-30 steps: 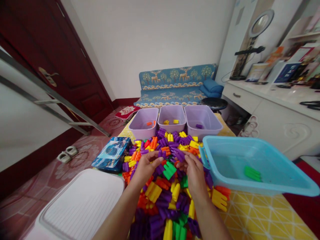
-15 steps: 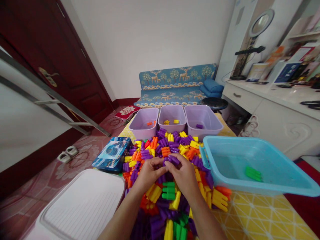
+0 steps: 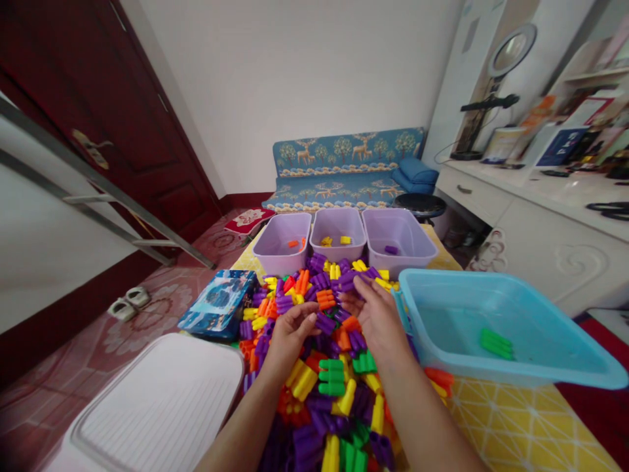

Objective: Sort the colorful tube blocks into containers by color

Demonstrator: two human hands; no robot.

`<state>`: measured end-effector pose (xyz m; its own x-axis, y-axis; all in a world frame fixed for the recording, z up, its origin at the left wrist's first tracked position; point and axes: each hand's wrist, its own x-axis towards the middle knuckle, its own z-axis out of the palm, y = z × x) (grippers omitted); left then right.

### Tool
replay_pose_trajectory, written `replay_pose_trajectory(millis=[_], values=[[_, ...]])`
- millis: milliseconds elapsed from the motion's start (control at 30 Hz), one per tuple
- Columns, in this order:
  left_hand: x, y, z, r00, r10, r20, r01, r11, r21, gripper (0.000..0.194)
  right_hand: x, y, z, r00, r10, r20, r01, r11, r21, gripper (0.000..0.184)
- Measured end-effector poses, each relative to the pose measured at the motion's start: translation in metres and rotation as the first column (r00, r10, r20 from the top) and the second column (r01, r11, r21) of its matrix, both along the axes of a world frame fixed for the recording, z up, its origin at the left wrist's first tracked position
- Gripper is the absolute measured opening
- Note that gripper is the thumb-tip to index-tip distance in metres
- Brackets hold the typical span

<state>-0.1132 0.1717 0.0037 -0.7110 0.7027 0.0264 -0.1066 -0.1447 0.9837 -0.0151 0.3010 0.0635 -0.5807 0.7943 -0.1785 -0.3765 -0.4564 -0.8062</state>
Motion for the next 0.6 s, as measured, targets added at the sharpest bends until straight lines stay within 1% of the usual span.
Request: replay_pose_trajectory(millis=[67, 100, 133, 167, 233, 267, 333, 400, 433, 467, 500, 533, 567, 600], values=[[0.001, 0.001, -0.003, 1.000, 0.005, 0.020, -0.006, 1.000, 0.008, 0.036, -0.012, 0.024, 0.020, 0.991, -0.120, -0.063, 0.117, 0.992, -0.047, 0.005], [0.001, 0.001, -0.004, 1.000, 0.008, 0.015, -0.008, 1.000, 0.003, 0.035, -0.019, 0.037, 0.032, 0.981, -0.166, -0.097, 0.159, 0.985, -0.072, 0.003], [0.002, 0.002, -0.005, 1.000, 0.010, 0.003, -0.010, 1.000, -0.002, 0.033, -0.025, 0.052, 0.042, 0.973, -0.199, -0.116, 0.189, 0.977, -0.099, 0.010], [0.002, 0.002, -0.006, 1.000, 0.011, -0.017, -0.011, 1.000, -0.009, 0.031, -0.031, 0.065, 0.051, 0.968, -0.214, -0.133, 0.203, 0.975, -0.096, 0.014], [0.002, 0.001, -0.009, 0.996, 0.016, -0.084, -0.019, 1.000, -0.025, 0.027, -0.040, 0.088, 0.062, 0.969, -0.235, -0.078, 0.233, 0.972, -0.030, 0.019], [0.003, 0.001, -0.010, 0.991, 0.021, -0.130, -0.026, 0.999, -0.034, 0.025, -0.043, 0.096, 0.063, 0.971, -0.238, -0.029, 0.239, 0.971, 0.031, 0.021], [0.003, 0.001, -0.012, 0.973, 0.033, -0.229, -0.045, 0.998, -0.049, 0.022, -0.046, 0.103, 0.057, 0.970, -0.238, 0.043, 0.232, 0.965, 0.119, 0.019], [0.003, 0.001, -0.013, 0.955, 0.041, -0.293, -0.060, 0.997, -0.056, 0.021, -0.045, 0.098, 0.041, 0.972, -0.226, 0.066, 0.214, 0.964, 0.156, 0.017], [0.003, 0.001, -0.013, 0.948, 0.047, -0.314, -0.068, 0.996, -0.054, 0.021, -0.044, 0.093, 0.031, 0.972, -0.221, 0.080, 0.203, 0.961, 0.187, 0.022], [0.003, 0.002, -0.013, 0.940, 0.056, -0.337, -0.078, 0.996, -0.052, 0.020, -0.042, 0.086, 0.021, 0.968, -0.228, 0.107, 0.196, 0.949, 0.247, 0.029], [0.003, 0.002, -0.012, 0.927, 0.067, -0.368, -0.091, 0.995, -0.047, 0.020, -0.040, 0.079, 0.012, 0.952, -0.253, 0.175, 0.167, 0.903, 0.396, 0.036], [0.003, 0.002, -0.011, 0.911, 0.079, -0.405, -0.105, 0.994, -0.042, 0.019, -0.038, 0.072, 0.003, 0.922, -0.300, 0.244, 0.120, 0.822, 0.556, 0.040], [0.003, 0.001, -0.009, 0.891, 0.091, -0.446, -0.119, 0.992, -0.035, 0.019, -0.035, 0.065, -0.005, 0.876, -0.364, 0.317, 0.039, 0.707, 0.706, 0.042], [0.004, 0.001, -0.008, 0.870, 0.098, -0.484, -0.128, 0.991, -0.030, 0.019, -0.032, 0.059, -0.012, 0.813, -0.437, 0.385, -0.078, 0.573, 0.816, 0.042]])
